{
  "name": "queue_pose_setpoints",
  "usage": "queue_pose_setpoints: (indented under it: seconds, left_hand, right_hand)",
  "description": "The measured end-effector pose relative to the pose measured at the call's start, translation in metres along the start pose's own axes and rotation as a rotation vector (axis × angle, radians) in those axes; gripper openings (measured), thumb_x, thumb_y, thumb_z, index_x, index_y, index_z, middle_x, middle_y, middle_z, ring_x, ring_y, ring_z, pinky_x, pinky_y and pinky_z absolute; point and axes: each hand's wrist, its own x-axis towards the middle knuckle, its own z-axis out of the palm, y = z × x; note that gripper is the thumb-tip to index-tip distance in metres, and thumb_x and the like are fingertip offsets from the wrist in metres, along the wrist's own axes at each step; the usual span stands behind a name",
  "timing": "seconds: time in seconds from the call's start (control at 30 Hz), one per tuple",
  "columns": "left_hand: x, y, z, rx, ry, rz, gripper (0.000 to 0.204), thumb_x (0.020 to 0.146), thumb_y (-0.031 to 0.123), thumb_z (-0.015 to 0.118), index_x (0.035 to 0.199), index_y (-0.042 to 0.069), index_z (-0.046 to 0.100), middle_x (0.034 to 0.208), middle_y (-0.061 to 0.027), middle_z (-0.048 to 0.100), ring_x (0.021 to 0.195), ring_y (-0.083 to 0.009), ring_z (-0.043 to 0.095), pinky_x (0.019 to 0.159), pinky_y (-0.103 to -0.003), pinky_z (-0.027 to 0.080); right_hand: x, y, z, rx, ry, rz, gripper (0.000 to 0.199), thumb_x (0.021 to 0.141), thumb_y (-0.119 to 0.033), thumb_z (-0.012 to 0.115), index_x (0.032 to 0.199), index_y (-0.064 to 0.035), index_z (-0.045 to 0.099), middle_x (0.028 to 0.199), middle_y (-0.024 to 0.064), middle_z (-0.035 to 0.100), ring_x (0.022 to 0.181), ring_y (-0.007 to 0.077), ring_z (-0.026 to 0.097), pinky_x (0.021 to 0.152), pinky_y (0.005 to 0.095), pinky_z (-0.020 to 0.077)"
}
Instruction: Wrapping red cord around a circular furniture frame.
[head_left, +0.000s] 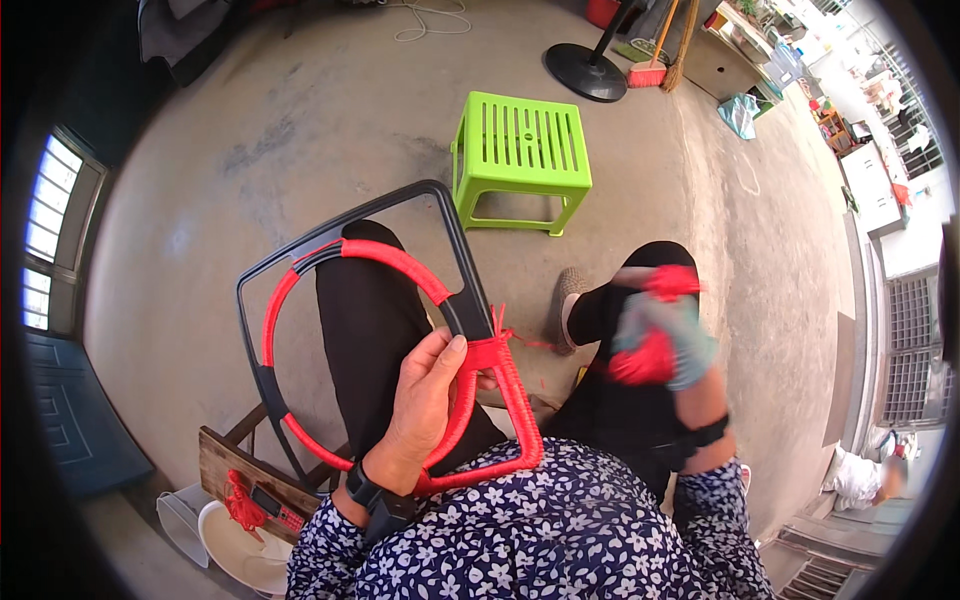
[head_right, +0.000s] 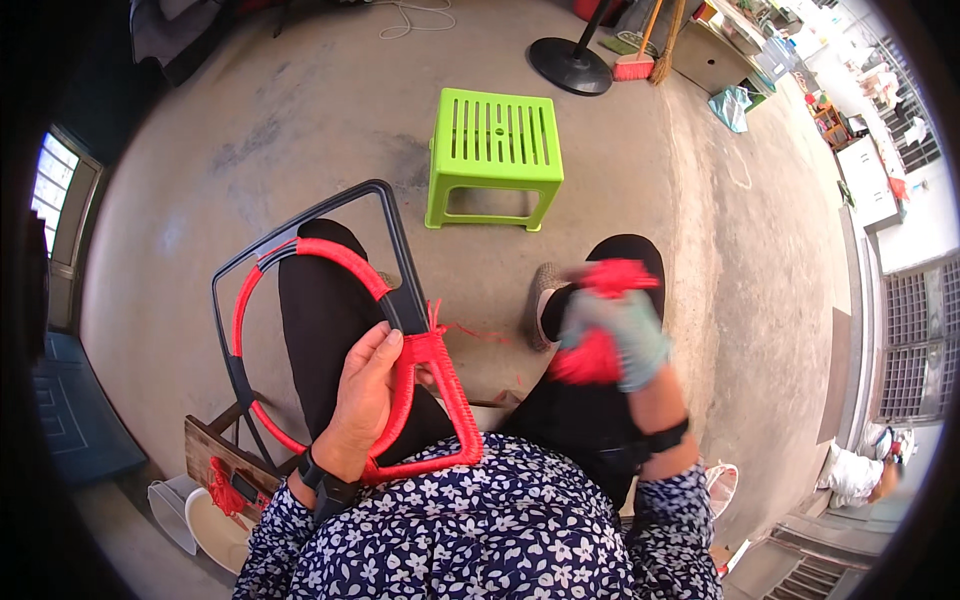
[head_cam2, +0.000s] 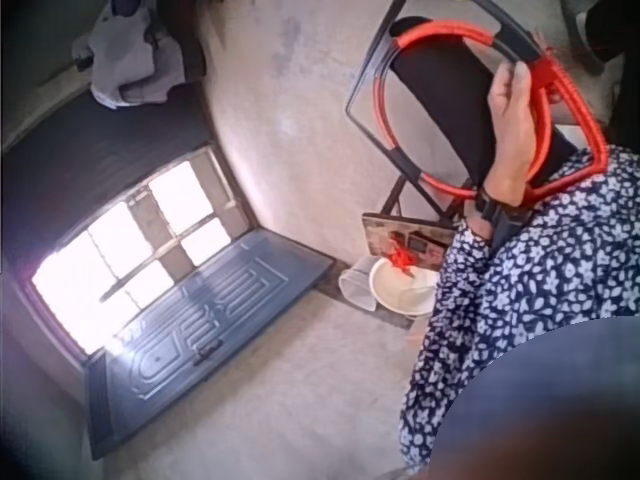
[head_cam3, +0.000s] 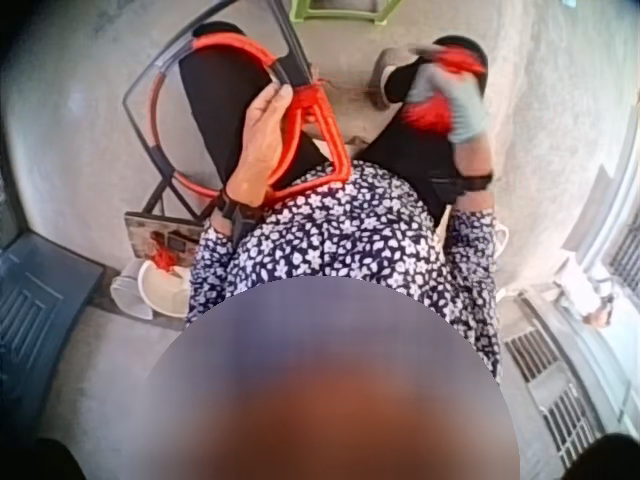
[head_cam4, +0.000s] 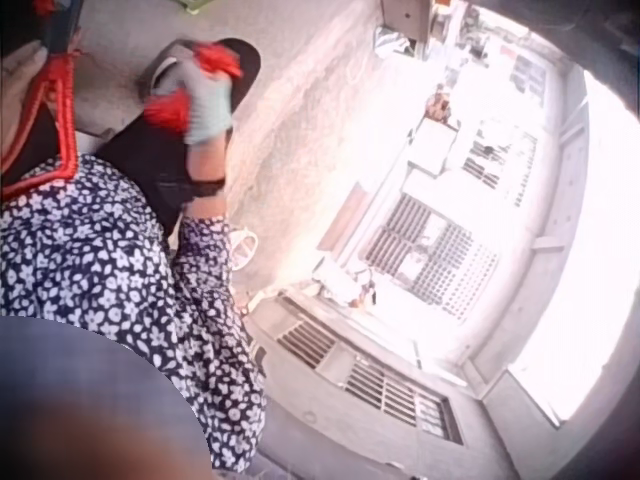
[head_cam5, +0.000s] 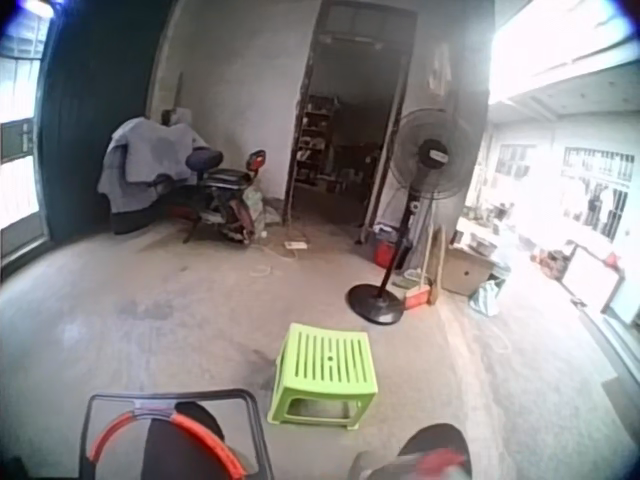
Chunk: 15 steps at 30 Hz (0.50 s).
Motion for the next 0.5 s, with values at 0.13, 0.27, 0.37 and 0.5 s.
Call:
queue_pose_setpoints:
  seconds: [0.13, 0.27, 0.37, 0.5]
  left_hand:
    - [0.002, 0.0, 0.008, 0.037, -0.017, -0.014, 0.024, 0.101, 0.02, 0.044, 0.107, -0.001, 0.057, 0.092, -0.0082, 0.066, 0.074, -0.0139, 0.065, 0.068, -0.027, 0.054]
    - [0.0, 0.004, 0.006, 0.033, 0.086, -0.063, 0.024, 0.1, 0.023, 0.046, 0.101, 0.001, 0.056, 0.083, -0.0074, 0.066, 0.066, -0.013, 0.064, 0.061, -0.025, 0.053]
    - [-0.002, 0.002, 0.002, 0.033, 0.15, -0.05, 0.024, 0.1, 0.025, 0.049, 0.097, 0.002, 0.055, 0.076, -0.006, 0.064, 0.063, -0.0124, 0.063, 0.058, -0.025, 0.052]
    - [-0.002, 0.002, 0.003, 0.057, 0.112, -0.064, 0.022, 0.099, 0.024, 0.051, 0.094, 0.004, 0.055, 0.073, -0.0053, 0.062, 0.06, -0.0125, 0.062, 0.055, -0.025, 0.052]
  right_hand:
    - [0.027, 0.036, 0.058, -0.072, -0.359, 0.244, 0.023, 0.087, -0.025, 0.063, 0.092, -0.0019, 0.062, 0.075, 0.0036, 0.063, 0.07, 0.0116, 0.061, 0.067, 0.027, 0.0499]
    - [0.031, 0.049, 0.044, -0.06, -0.393, 0.193, 0.023, 0.086, -0.023, 0.065, 0.098, -0.0036, 0.058, 0.09, 0.0095, 0.064, 0.079, 0.0162, 0.061, 0.071, 0.0319, 0.0528]
    - [0.026, 0.052, 0.055, 0.568, -0.13, 0.218, 0.023, 0.084, -0.024, 0.068, 0.083, -0.0049, 0.057, 0.089, 0.0096, 0.065, 0.075, 0.0211, 0.063, 0.071, 0.0364, 0.0551]
    - [0.025, 0.04, 0.068, 0.934, -0.216, 0.156, 0.024, 0.082, -0.023, 0.069, 0.076, -0.0082, 0.052, 0.073, 0.0066, 0.055, 0.07, 0.0258, 0.06, 0.067, 0.0394, 0.0548]
